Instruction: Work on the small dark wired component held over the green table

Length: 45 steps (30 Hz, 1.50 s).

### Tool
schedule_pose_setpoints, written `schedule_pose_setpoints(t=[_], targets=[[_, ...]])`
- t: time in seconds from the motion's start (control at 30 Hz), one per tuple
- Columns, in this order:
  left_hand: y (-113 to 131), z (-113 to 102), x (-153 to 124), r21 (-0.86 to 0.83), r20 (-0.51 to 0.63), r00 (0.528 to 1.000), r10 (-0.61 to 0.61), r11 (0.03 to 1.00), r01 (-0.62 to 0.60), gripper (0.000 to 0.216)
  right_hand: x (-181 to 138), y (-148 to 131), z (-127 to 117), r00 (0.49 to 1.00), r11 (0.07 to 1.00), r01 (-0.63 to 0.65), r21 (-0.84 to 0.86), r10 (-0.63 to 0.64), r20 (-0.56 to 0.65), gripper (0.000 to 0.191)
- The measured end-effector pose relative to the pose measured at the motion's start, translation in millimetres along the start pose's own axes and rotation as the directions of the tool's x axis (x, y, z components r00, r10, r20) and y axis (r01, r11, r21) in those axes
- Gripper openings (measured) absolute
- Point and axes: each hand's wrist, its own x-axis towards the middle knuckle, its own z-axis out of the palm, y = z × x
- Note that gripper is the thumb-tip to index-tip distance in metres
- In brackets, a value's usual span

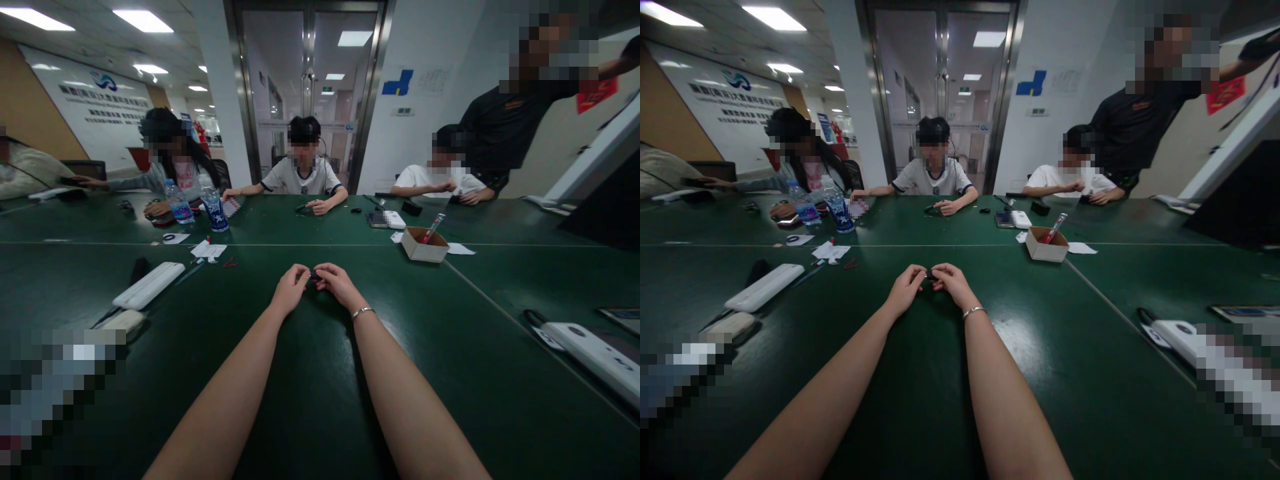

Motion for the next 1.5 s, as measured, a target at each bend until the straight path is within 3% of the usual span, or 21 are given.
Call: schedule_pose_setpoints(t=[0.13, 0.5, 1.17, 1.5], targets=[[-1.8, -0.4, 1.0, -0.071, -0.003, 1.000, 0.011, 0.997, -0.011, 0.023, -0.3, -0.8, 0.3, 1.000, 1.000, 0.005, 0.004, -0.005, 0.010, 0.031], [0.8, -2.3, -0.2, -0.069, 0.013, 1.000, -0.013, 0.998, 0.014, 0.030, 1.0, 0.5, 0.0, 1.000, 1.000, 0.001, 0.000, -0.001, 0.020, 0.032], [-8.9, -0.7, 3.1, -0.163, 0.029, 1.000, -0.009, 0.986, 0.014, 0.023, 0.0, 0.3, -0.6, 1.000, 1.000, 0.007, 0.022, -0.007, -0.001, 0.031], [-2.6, -3.2, 0.9, -0.043, 0.006, 0.998, -0.058, 0.997, 0.058, 0.023, -0.6, -0.9, -0.3, 1.000, 1.000, -0.004, 0.027, 0.004, 0.008, 0.031]])
